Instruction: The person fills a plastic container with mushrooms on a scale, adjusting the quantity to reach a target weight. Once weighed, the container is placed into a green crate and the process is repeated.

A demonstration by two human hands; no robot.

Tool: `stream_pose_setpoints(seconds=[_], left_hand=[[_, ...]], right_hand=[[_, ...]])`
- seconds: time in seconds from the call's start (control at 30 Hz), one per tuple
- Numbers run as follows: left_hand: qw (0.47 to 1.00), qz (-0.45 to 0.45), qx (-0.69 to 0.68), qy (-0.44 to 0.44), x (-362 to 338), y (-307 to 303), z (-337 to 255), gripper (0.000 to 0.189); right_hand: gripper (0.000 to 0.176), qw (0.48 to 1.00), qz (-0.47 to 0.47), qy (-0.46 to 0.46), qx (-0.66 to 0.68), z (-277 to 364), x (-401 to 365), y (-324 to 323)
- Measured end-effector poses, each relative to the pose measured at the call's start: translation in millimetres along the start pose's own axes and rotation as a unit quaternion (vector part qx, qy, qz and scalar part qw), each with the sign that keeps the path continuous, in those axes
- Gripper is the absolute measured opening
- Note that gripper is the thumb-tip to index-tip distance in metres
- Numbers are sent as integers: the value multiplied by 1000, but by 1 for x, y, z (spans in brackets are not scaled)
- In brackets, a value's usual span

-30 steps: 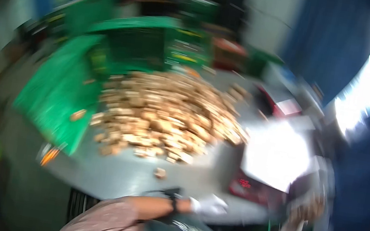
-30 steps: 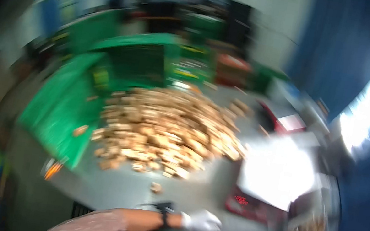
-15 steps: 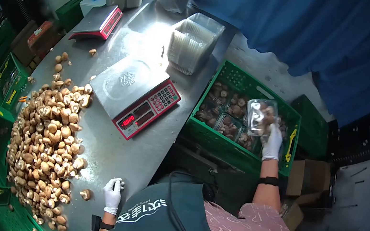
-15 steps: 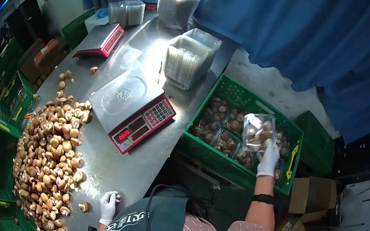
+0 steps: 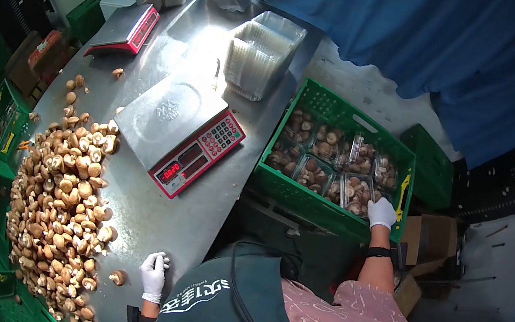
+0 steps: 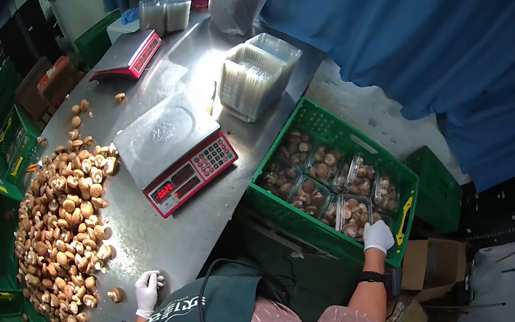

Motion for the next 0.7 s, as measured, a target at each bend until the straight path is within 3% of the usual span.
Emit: stream_pose_setpoints(seconds=[0.07, 0.13, 0.2, 0.27, 0.33, 0.37, 0.4, 0.47, 0.53, 0.57, 0.63, 0.7], left_hand=[[1000, -1, -13, 0, 1, -1, 3, 17], [1000, -11, -26, 0, -1, -4, 6, 17], [1000, -7, -22, -7, -2, 0, 0, 18], [1000, -11, -10, -3, -4, 1, -4, 18], [1000, -25, -11, -2, -7, 1, -5, 17], [999, -29, -23, 7, -9, 2, -9, 18], [999, -34, -27, 12, -10, 4, -7, 19], [998, -38, 0, 46, -11, 5, -9, 19], [992, -70, 51, 95, -18, 1, -29, 17], [994, -71, 12, 77, -13, 1, -11, 19], [990, -110, 56, 67, -24, -11, -29, 25], [984, -158, 49, 66, -33, -22, -27, 24]], right_hand=[[45, 994, -93, -53, -38, 22, -5, -23], [46, 990, -74, -116, -24, 41, -3, -11], [43, 956, 35, -282, 75, 73, 13, 37], [40, 973, 94, -210, -29, 81, 23, 56], [35, 965, 69, -254, 6, 146, 12, 16], [30, 952, 7, -295, 86, 189, -4, -15], [26, 911, -48, -369, 178, 236, -24, -42], [24, 807, -19, -471, 356, 321, -62, -92], [22, 753, 45, -478, 450, 384, -78, -135], [21, 710, 24, -494, 501, 413, -70, -156], [22, 681, -67, -508, 523, 459, -11, -181], [20, 667, -246, -497, 498, 492, 56, -197]])
Point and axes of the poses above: each hand's wrist, its own x-axis towards the middle knuckle, its own y-axis out of the palm, z = x × y, the point moved 9 cm from there along x, towards the middle knuckle, and after that the axes turned 6 degrees about -y, right-handed, at the moved point
